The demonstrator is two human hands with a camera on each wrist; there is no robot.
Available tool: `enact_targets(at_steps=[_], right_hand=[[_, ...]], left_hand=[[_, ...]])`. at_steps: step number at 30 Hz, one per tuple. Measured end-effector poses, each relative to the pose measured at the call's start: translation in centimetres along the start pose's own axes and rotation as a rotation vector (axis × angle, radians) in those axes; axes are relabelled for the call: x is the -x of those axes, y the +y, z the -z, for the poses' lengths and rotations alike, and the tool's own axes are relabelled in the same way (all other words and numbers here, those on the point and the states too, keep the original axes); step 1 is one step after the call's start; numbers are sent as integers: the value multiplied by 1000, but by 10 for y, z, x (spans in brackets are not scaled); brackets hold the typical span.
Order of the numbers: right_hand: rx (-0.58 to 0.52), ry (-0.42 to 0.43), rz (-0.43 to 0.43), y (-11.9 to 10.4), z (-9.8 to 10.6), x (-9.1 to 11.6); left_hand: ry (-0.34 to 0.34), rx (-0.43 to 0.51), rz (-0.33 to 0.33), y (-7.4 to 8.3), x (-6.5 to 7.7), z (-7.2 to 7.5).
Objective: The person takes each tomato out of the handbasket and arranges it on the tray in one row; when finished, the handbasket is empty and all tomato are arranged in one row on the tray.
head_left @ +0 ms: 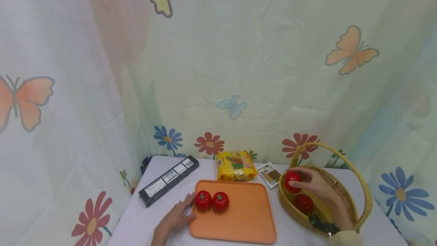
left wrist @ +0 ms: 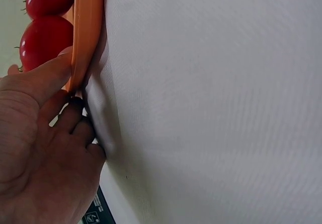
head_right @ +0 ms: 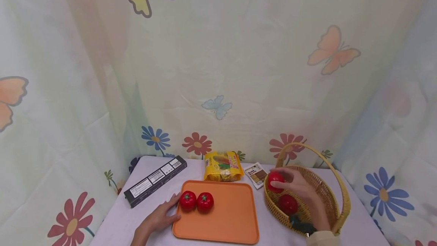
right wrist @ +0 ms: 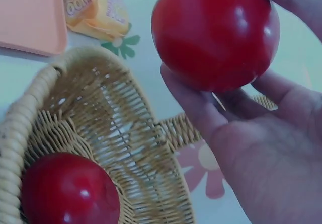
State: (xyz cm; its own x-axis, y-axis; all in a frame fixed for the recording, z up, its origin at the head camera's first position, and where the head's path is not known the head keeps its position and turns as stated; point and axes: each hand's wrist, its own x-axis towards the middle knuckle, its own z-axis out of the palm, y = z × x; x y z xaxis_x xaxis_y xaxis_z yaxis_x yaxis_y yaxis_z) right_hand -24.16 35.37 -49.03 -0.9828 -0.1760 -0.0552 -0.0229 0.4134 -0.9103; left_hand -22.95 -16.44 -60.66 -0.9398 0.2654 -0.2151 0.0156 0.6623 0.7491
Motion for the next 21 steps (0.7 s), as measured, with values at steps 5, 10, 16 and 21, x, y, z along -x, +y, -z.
enact_targets(at_steps=[5,10,16,21], right_hand=[[4,-51,54,-2,-15,-3],[3,-65,79,-4,-35,-7],[-39,-96,116,-11,-53,-11],[-57,-105,145,-19,-69,-15]], left_hand=[[5,1,-5,0,0,-1],[8,-5,13,0,0,-2],[8,-14,41,3,0,-2],[7,-19,38,2,-1,-1]])
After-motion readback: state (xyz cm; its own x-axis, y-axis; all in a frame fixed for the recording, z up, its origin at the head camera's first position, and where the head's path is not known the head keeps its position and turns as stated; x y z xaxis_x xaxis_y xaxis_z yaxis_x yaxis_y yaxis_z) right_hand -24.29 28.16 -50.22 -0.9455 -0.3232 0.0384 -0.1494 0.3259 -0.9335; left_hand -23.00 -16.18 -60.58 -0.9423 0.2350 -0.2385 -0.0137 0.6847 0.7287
